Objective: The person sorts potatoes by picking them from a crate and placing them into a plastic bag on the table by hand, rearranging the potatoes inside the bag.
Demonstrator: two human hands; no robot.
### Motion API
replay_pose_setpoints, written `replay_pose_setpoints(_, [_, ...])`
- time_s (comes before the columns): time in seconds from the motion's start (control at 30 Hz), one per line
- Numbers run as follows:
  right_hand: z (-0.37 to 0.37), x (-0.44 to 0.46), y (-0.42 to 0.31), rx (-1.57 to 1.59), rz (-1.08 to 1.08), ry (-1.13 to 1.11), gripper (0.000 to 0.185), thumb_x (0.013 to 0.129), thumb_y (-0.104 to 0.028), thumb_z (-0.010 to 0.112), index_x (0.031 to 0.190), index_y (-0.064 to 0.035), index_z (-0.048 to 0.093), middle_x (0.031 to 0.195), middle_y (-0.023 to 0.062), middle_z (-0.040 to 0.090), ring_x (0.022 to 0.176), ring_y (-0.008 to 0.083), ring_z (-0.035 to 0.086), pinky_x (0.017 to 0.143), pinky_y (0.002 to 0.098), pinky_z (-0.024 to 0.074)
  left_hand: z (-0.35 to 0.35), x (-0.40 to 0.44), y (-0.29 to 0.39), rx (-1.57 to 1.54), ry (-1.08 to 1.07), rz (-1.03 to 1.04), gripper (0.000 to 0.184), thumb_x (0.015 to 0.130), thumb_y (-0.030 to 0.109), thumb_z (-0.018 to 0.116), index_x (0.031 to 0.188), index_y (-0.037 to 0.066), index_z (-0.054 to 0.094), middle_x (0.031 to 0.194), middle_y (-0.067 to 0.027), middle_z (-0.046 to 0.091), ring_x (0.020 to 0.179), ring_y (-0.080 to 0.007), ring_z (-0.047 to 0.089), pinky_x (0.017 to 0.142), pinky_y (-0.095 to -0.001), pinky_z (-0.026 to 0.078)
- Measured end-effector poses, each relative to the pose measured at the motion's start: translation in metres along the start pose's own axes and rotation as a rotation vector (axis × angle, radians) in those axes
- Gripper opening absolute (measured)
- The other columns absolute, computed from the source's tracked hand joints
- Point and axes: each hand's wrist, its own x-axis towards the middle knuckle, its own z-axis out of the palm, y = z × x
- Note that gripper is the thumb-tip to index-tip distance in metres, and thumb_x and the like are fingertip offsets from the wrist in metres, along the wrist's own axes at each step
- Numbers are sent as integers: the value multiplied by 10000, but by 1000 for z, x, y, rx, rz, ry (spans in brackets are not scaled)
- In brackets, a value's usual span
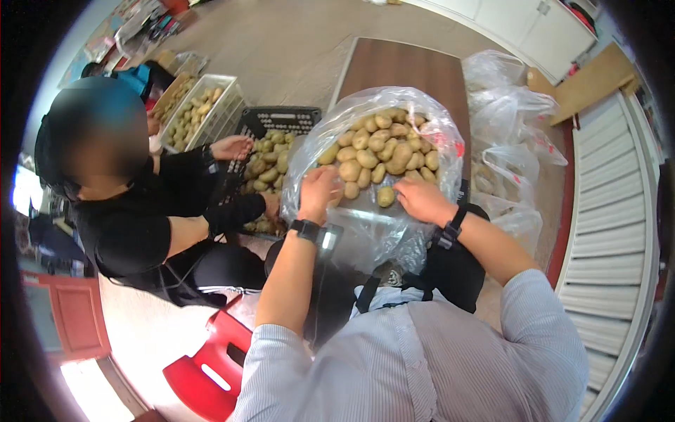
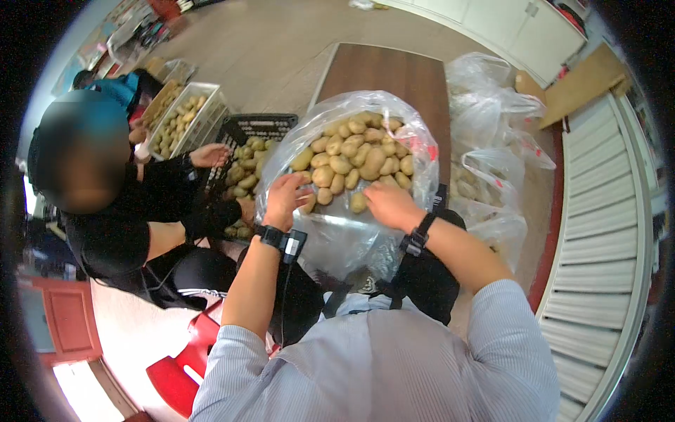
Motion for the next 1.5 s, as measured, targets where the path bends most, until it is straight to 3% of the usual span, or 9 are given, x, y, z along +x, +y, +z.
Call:
replay_pose_setpoints(0.53, [97, 24, -10, -106, 155, -3, 391, 791, -40, 597, 1176, -109, 576, 1272, 154, 505, 998, 393, 597, 821, 474, 512, 17, -21, -24, -80, 8, -39, 141, 867, 183, 579, 910, 53, 611, 782, -27, 607, 665, -147, 626, 543, -277, 480])
replay_pose_setpoints(0.67, [95, 23, 1, -77, 160, -32, 422, 770, -34, 613, 1185, -104, 577, 1265, 185, 518, 1054, 395, 576, 853, 471, 507, 15, -19, -22, -1, -6, -86, 215, 891, 229, 586, 1008, 50, 604, 922, -39, 641, 717, -152, 640, 602, -288, 502])
replay_pose_setpoints(0.8, [85, 30, 0, 311, 297, 81, 395, 756, -72, 658, 1138, -57, 557, 997, 194, 647, 981, 420, 605, 846, 436, 507, 7, -25, -27, -13, 26, -61, 209, 891, 230, 581, 1001, 55, 612, 904, -33, 639, 700, -146, 631, 578, -287, 492])
replay_pose_setpoints(0.87, [79, 34, -6, 347, 274, 196, 322, 805, -103, 667, 1098, -42, 547, 886, 138, 664, 798, 350, 658, 698, 383, 527, 12, -23, -28, -7, 19, -63, 220, 890, 231, 579, 1020, 57, 617, 895, -30, 636, 697, -144, 626, 566, -292, 485])
replay_pose_setpoints(0.97, [58, 46, -32, 1005, 533, 15, 278, 941, -257, 605, 1100, -35, 548, 843, 36, 624, 607, 110, 598, 484, 255, 449, 19, -20, -26, 65, 13, -72, 274, 892, 259, 576, 1077, 58, 593, 937, -48, 627, 692, -162, 630, 550, -296, 479])
replay_pose_setpoints(1.07, [53, 54, -63, 1053, 470, 76, 471, 957, -436, 561, 1099, 13, 589, 843, 111, 651, 667, 178, 631, 510, 297, 472, 19, -23, -24, 140, -33, -114, 336, 912, 304, 551, 1151, 69, 563, 988, -62, 619, 724, -182, 648, 543, -303, 481])
replay_pose_setpoints(1.2, [60, 59, -77, 699, 157, 226, 461, 999, -378, 463, 1020, 51, 632, 927, 279, 657, 890, 447, 621, 742, 474, 479, 17, -36, -11, -101, -170, -292, 314, 974, 334, 478, 1145, 87, 570, 947, -50, 620, 752, -188, 644, 530, -312, 468])
replay_pose_setpoints(1.27, [53, 58, -80, 731, 125, 249, 421, 994, -356, 473, 1024, 30, 639, 939, 275, 653, 909, 445, 617, 748, 485, 472, 17, -33, -14, -154, -120, -266, 319, 965, 387, 480, 1007, 100, 613, 770, -48, 654, 553, -136, 597, 426, -246, 430])
replay_pose_setpoints(1.5, [41, 47, -53, 545, 252, 85, 333, 952, -319, 543, 1031, -12, 643, 891, 217, 668, 863, 407, 626, 788, 454, 489, -10, -15, -2, -443, -113, -203, 273, 995, 339, 513, 1089, 88, 565, 896, -57, 630, 670, -196, 578, 525, -292, 453])
